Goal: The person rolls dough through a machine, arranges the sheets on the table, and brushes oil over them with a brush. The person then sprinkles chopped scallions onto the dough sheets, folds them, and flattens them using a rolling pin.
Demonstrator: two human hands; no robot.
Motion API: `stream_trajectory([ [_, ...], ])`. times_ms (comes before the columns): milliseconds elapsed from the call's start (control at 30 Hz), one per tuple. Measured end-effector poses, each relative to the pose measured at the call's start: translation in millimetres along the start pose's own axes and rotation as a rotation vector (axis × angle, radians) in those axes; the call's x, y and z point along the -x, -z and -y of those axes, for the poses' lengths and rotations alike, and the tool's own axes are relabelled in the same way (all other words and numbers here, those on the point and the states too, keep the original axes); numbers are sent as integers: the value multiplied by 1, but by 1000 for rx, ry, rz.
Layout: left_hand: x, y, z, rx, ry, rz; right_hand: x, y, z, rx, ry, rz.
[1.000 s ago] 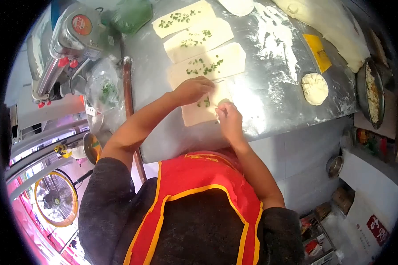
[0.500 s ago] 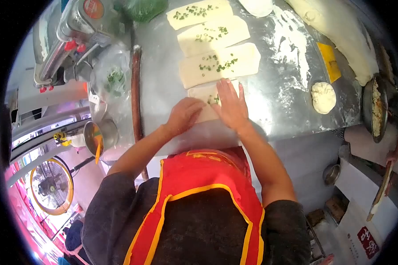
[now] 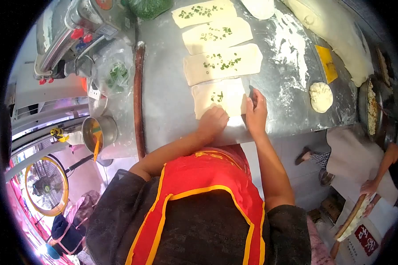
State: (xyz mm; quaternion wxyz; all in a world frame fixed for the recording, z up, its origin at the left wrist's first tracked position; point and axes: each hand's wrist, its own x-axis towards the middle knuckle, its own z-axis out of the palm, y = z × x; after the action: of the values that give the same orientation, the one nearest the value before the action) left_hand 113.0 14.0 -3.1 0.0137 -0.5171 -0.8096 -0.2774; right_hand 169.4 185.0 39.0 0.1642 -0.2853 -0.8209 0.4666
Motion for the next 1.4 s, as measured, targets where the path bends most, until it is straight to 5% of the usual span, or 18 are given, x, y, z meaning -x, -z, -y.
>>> stream_trajectory([
  [67, 5, -8, 4, -11, 14, 25, 4, 2, -5, 28, 15, 14],
  [167, -13, 44, -6, 78, 200, -207, 5, 2, -3, 81, 24, 14],
  [467, -8, 59, 27, 130, 386, -225, -37, -20, -9, 70, -461, 297],
  [700, 2, 63, 3, 966, 804, -230, -3, -33, 70, 74, -106, 363],
  [800, 1, 84, 7, 868, 971, -123, 13, -60, 82, -301, -209, 419],
  [900, 17, 68, 29, 397, 830, -263, 14, -66, 67, 23, 173, 330],
  [1100, 25, 72, 42, 530, 1013, -234, 2, -82, 83, 477, 609, 451],
  [1400, 20, 75, 45, 626, 1085, -54, -8, -89, 45, 632, 609, 612],
])
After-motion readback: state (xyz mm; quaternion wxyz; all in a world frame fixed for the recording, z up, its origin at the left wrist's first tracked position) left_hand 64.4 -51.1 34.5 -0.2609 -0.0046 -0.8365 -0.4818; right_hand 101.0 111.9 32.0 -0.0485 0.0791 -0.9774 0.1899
